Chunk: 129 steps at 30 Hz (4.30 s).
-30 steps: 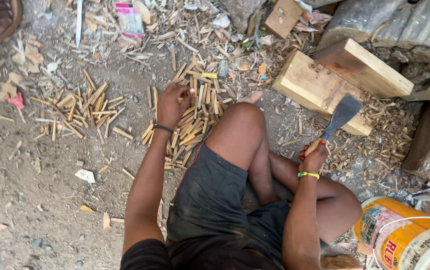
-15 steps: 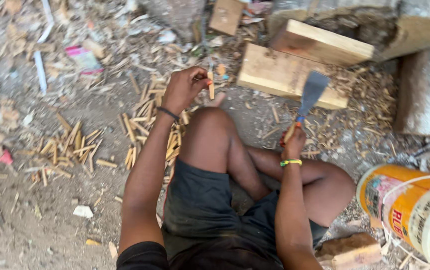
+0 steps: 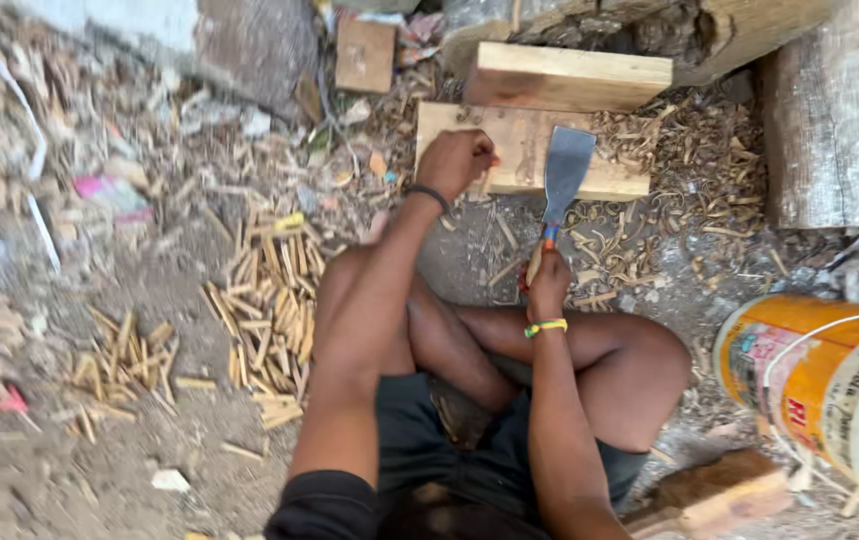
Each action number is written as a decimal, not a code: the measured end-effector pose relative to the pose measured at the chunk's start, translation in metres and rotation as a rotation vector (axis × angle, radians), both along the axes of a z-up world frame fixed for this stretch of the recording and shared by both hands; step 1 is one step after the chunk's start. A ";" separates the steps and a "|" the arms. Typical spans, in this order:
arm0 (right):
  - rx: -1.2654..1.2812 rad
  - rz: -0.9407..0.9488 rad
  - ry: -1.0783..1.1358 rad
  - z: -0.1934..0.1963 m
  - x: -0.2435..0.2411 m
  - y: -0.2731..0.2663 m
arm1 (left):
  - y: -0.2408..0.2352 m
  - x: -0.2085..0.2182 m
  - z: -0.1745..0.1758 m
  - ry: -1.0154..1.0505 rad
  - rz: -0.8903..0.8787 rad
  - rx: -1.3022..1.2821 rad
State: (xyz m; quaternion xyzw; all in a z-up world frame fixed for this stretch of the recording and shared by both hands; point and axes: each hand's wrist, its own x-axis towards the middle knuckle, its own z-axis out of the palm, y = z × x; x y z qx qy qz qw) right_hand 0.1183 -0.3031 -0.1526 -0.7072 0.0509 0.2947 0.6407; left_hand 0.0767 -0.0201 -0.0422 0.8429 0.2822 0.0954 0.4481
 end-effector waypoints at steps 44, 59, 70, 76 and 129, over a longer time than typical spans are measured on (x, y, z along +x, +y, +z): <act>0.003 0.002 0.137 0.059 -0.028 -0.020 | -0.018 0.021 -0.047 -0.092 0.173 0.383; 0.049 0.092 0.086 0.037 -0.019 -0.018 | -0.017 -0.107 0.097 -1.239 0.340 -0.595; -0.015 0.093 -0.058 0.076 -0.041 -0.020 | -0.049 -0.033 0.111 -0.790 -0.176 0.140; -0.055 0.108 -0.130 0.088 -0.052 -0.007 | -0.119 0.018 0.016 -0.655 -0.426 0.280; -0.138 0.169 -0.059 0.056 -0.026 0.073 | -0.065 0.115 -0.090 -0.339 -0.272 0.125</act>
